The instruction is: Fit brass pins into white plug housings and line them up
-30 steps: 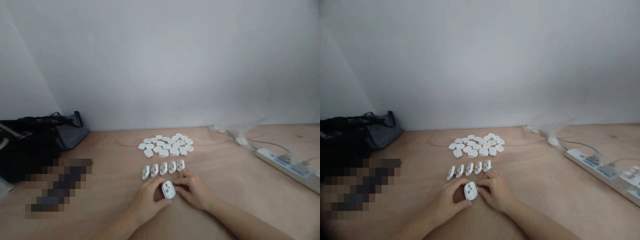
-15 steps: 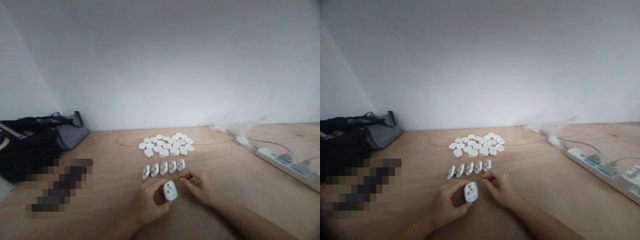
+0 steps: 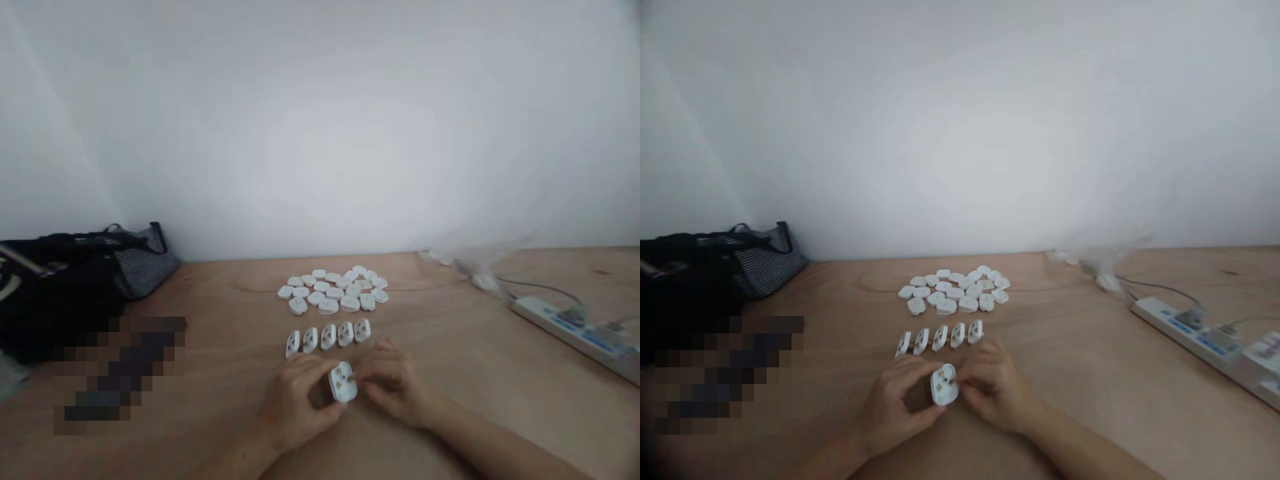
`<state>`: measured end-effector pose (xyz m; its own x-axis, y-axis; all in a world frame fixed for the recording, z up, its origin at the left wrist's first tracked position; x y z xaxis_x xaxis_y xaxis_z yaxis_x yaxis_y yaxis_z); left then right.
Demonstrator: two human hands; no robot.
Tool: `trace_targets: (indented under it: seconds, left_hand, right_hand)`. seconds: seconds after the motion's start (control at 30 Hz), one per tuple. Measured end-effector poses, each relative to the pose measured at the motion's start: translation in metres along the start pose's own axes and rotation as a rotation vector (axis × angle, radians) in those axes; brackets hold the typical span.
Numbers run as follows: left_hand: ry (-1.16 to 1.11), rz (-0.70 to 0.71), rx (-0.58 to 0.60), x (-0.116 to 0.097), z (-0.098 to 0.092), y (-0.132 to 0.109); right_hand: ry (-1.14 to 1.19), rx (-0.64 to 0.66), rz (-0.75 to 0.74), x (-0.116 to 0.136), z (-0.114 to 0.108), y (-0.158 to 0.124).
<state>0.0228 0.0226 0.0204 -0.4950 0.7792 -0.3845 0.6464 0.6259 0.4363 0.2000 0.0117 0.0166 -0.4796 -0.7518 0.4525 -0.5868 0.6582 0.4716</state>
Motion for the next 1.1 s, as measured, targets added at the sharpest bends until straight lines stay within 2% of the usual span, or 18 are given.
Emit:
trace_targets:
  seconds: [0.17, 0.37, 0.47, 0.57, 0.7, 0.8, 0.93, 1.0, 1.1]
  left_hand:
    - [0.01, 0.036, -0.018, -0.002, -0.002, -0.001]
    - [-0.017, 0.048, -0.044, -0.005, -0.004, 0.0]
    - [-0.036, 0.038, -0.052, -0.005, -0.005, 0.0]
    - [-0.072, 0.007, -0.046, -0.002, -0.005, -0.001]
    - [-0.118, 0.019, -0.041, 0.003, -0.001, -0.003]
    - [-0.09, 0.048, -0.024, 0.006, 0.004, -0.005]
    - [-0.064, 0.026, -0.008, 0.009, 0.007, -0.006]
    - [-0.077, -0.009, -0.005, 0.01, 0.006, -0.006]
    - [-0.068, -0.063, 0.081, 0.009, 0.006, -0.005]
  right_hand:
    - [-0.055, -0.052, -0.036, 0.004, 0.003, -0.002]
    - [-0.042, -0.02, -0.075, 0.013, 0.001, -0.002]
    - [-0.005, -0.051, -0.006, 0.008, -0.001, -0.003]
    - [0.051, -0.008, 0.087, -0.004, 0.003, -0.003]
    - [0.187, 0.045, 0.175, -0.016, 0.011, -0.002]
    - [0.329, 0.021, 0.221, -0.018, 0.017, -0.002]
    - [0.659, 0.022, 0.222, -0.013, 0.025, -0.002]
    - [0.737, 0.031, 0.206, -0.012, 0.021, 0.0]
    - [0.569, -0.11, 0.233, -0.026, -0.001, 0.002]
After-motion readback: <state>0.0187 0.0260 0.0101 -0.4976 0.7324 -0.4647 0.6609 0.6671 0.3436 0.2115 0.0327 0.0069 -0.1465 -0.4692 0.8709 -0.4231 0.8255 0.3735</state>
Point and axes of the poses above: each hand's wrist, its own y-axis towards the middle knuckle, its own z-axis out of the palm, x = y × z, the point moved 4 cm from there along y, towards the middle knuckle, and after that the axes turned 9 degrees about x, right-handed, at the moved point
